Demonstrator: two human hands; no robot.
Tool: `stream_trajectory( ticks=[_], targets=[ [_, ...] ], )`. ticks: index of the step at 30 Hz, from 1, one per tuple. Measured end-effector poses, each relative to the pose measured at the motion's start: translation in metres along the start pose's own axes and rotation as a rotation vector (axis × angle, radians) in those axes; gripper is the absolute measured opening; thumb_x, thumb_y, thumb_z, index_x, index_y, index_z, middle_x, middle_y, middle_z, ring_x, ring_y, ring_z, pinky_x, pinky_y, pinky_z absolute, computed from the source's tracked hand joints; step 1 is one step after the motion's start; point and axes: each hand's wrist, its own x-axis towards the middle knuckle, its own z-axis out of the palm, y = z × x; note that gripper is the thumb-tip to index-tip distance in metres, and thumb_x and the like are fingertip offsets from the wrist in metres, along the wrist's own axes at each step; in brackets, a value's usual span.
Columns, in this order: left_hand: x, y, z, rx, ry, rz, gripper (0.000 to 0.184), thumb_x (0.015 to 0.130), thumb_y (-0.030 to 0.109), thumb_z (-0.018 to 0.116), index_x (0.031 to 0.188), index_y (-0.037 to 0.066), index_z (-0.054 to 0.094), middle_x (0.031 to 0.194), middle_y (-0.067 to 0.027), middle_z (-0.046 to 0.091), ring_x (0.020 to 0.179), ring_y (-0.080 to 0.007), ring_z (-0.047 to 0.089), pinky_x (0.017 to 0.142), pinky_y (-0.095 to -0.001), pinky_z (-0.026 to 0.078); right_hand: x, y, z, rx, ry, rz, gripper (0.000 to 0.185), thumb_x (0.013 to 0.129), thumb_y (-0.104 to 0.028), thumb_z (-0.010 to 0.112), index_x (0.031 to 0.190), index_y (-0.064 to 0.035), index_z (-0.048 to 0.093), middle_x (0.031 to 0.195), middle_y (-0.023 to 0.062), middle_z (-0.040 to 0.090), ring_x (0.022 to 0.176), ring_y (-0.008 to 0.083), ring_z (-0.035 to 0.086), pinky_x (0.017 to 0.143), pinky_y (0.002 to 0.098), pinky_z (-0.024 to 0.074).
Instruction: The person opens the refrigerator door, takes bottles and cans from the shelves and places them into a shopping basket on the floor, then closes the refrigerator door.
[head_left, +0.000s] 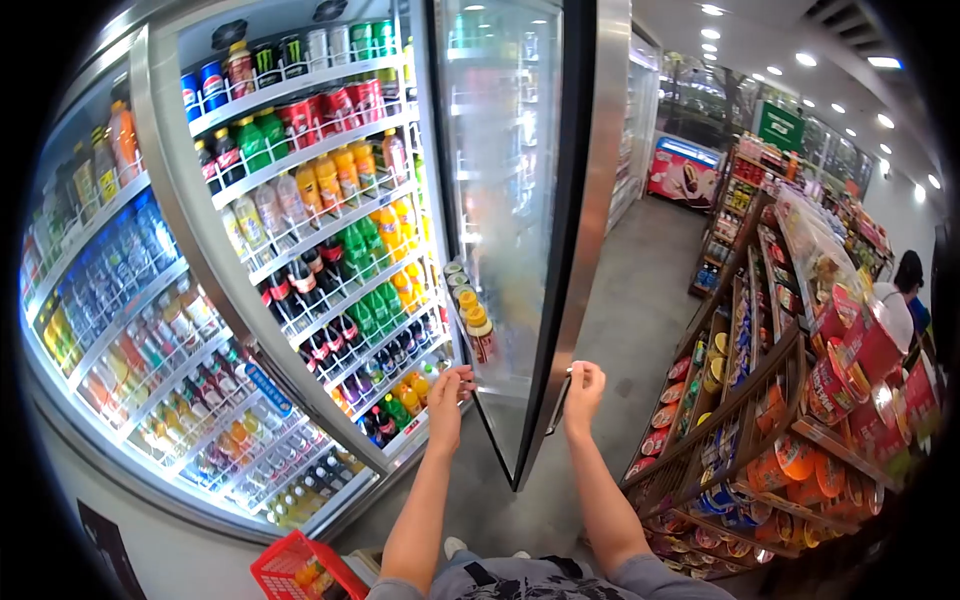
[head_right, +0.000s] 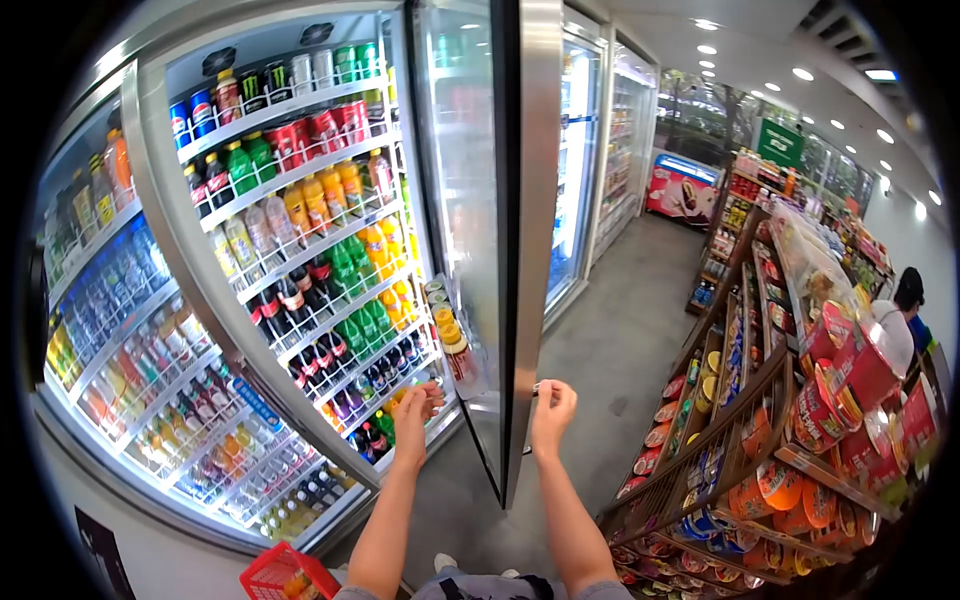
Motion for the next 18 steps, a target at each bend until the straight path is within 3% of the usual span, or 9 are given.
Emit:
stream_trajectory(
  ticks=[1,2,4,6,9,11,14,15,18],
  targets=[
    [0.005,0.001,0.008,-0.022,-0.009,-0.020,0.029,0.103,0.023,0.046,0.113,0.003,0.065,0.102,-0.0039,0.067,0.089,-0.0102,0.061,0.077,-0.0240,0.045,0.004,-0.004,-0.001,0.231,0.099,0.034,0.013,0.095,-0.014,0.055,0.090,-0.0026,0.057,0.096,0.0097,0.053,0.091,0.0201,0.053,0.082,0.0307,0.0425],
    [0.012,0.004,0.012,-0.031,-0.029,-0.017,0.029,0.103,0.023,0.046,0.113,0.003,0.065,0.102,-0.0039,0.067,0.089,-0.0102,0.061,0.077,-0.0240,0.045,0.003,-0.009,-0.005,0.228,0.116,0.022,0.013,0.095,-0.014,0.055,0.090,-0.0026,0.057,0.096,0.0097,0.053,0.091,0.0201,0.053,0.082,0.0307,0.0425],
    [0.026,0.010,0.020,-0.009,-0.095,-0.005,0.029,0.103,0.024,0.046,0.113,0.004,0.064,0.103,-0.0049,0.067,0.089,-0.0113,0.063,0.075,-0.0245,0.046,-0.009,-0.053,-0.013,0.062,0.106,-0.254,0.007,0.092,-0.007,0.054,0.089,-0.0017,0.056,0.093,0.0100,0.054,0.087,0.0219,0.054,0.081,0.0328,0.0440],
    [0.040,0.015,0.022,-0.010,-0.121,-0.009,0.028,0.102,0.023,0.046,0.113,0.004,0.064,0.103,-0.0049,0.067,0.089,-0.0113,0.062,0.076,-0.0249,0.046,-0.013,-0.054,0.000,0.079,-0.066,-0.482,0.003,0.089,-0.004,0.057,0.089,-0.0009,0.056,0.089,0.0122,0.059,0.083,0.0219,0.056,0.077,0.0341,0.0457],
    [0.057,0.022,0.013,-0.010,-0.140,-0.009,0.029,0.102,0.023,0.045,0.115,0.004,0.063,0.105,-0.0042,0.066,0.092,-0.0112,0.061,0.079,-0.0257,0.046,-0.006,-0.088,0.035,0.065,-0.290,-0.382,0.011,0.091,-0.007,0.059,0.098,0.0007,0.058,0.095,0.0141,0.064,0.094,0.0229,0.060,0.084,0.0347,0.0469],
    [0.068,0.030,0.000,0.007,-0.154,0.008,0.029,0.102,0.024,0.045,0.115,0.004,0.063,0.105,-0.0040,0.066,0.092,-0.0112,0.061,0.079,-0.0258,0.046,0.007,-0.103,0.067,0.262,-0.449,-0.089,0.027,0.092,-0.012,0.059,0.116,0.0016,0.057,0.110,0.0168,0.065,0.106,0.0251,0.061,0.093,0.0356,0.0458],
    [0.085,0.041,-0.027,0.011,-0.135,0.029,0.029,0.102,0.024,0.046,0.114,0.005,0.063,0.104,-0.0044,0.066,0.091,-0.0114,0.061,0.079,-0.0272,0.046,0.030,-0.081,0.124,0.332,-0.411,-0.194,0.040,0.094,-0.015,0.057,0.131,0.0005,0.051,0.120,0.0177,0.062,0.111,0.0267,0.060,0.099,0.0362,0.0438],
    [0.090,0.044,-0.036,0.025,-0.120,0.037,0.029,0.102,0.023,0.045,0.114,0.004,0.063,0.104,-0.0047,0.066,0.091,-0.0117,0.061,0.080,-0.0273,0.047,0.036,-0.079,0.136,0.197,-0.407,-0.270,0.046,0.095,-0.016,0.056,0.138,-0.0009,0.047,0.128,0.0177,0.058,0.115,0.0275,0.057,0.101,0.0367,0.0419],
    [0.106,0.062,-0.058,0.036,-0.090,0.055,0.029,0.102,0.021,0.046,0.115,0.004,0.065,0.105,-0.0056,0.067,0.090,-0.0113,0.061,0.079,-0.0252,0.045,0.054,-0.088,0.170,0.149,-0.349,-0.276,0.046,0.095,-0.017,0.055,0.137,-0.0006,0.048,0.131,0.0172,0.055,0.120,0.0274,0.054,0.103,0.0367,0.0402]
  ],
)
